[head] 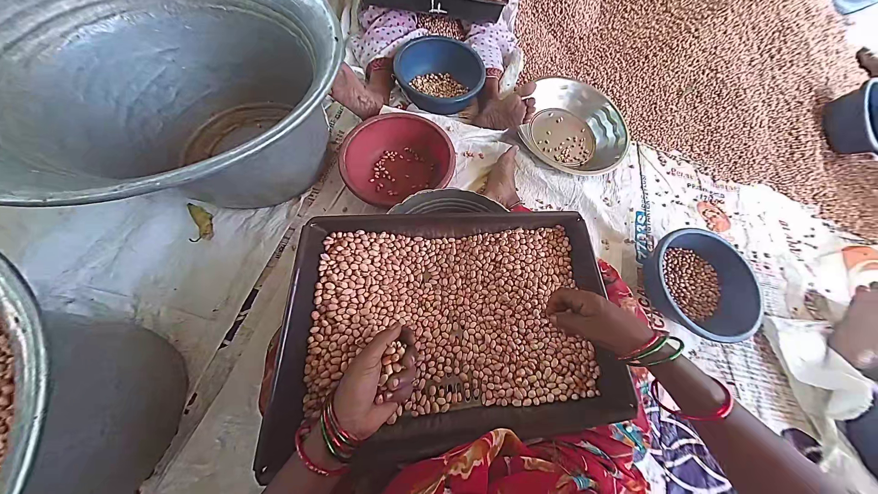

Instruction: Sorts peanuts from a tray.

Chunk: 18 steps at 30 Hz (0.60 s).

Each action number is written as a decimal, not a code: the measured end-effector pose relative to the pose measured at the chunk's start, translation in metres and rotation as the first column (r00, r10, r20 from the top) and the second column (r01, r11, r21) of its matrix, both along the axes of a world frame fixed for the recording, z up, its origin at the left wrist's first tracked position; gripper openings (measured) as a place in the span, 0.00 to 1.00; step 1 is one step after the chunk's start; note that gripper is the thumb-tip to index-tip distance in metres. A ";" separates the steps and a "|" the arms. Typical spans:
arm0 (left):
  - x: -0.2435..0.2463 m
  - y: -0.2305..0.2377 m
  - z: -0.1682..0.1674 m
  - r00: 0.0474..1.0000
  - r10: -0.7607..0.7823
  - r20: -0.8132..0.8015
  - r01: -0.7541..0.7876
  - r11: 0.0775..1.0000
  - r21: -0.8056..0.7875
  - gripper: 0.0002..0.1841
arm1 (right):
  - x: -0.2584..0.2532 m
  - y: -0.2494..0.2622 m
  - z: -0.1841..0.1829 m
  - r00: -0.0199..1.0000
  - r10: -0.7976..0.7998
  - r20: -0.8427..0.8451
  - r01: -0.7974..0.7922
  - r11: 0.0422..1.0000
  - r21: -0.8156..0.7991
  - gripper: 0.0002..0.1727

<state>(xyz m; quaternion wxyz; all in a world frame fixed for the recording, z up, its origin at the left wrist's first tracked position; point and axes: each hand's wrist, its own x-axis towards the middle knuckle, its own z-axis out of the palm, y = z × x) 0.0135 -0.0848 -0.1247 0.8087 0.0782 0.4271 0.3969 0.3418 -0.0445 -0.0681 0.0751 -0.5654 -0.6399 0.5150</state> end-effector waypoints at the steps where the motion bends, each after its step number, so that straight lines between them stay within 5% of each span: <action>1: 0.001 0.001 0.000 1.000 0.000 -0.004 0.000 1.000 -0.005 0.29 | -0.004 -0.004 -0.002 0.990 0.094 0.104 -0.095 0.995 0.001 0.12; 5: 0.002 0.002 0.000 0.999 -0.009 -0.040 0.009 1.000 -0.018 0.29 | -0.032 -0.015 -0.014 0.809 0.318 0.495 -0.277 0.948 -0.155 0.21; 12: 0.002 0.001 0.001 0.997 -0.018 -0.068 0.018 1.000 0.001 0.28 | -0.030 -0.016 -0.020 0.855 0.231 0.464 -0.207 0.973 -0.104 0.18; 15: 0.001 0.001 0.001 0.998 -0.015 -0.060 0.015 1.000 0.006 0.28 | -0.014 -0.013 -0.018 0.986 0.006 0.164 0.004 0.998 -0.063 0.11; 18: 0.000 0.000 0.001 0.998 -0.017 -0.066 0.018 1.000 0.008 0.29 | 0.002 -0.007 -0.019 0.912 -0.261 -0.318 0.172 0.944 -0.281 0.07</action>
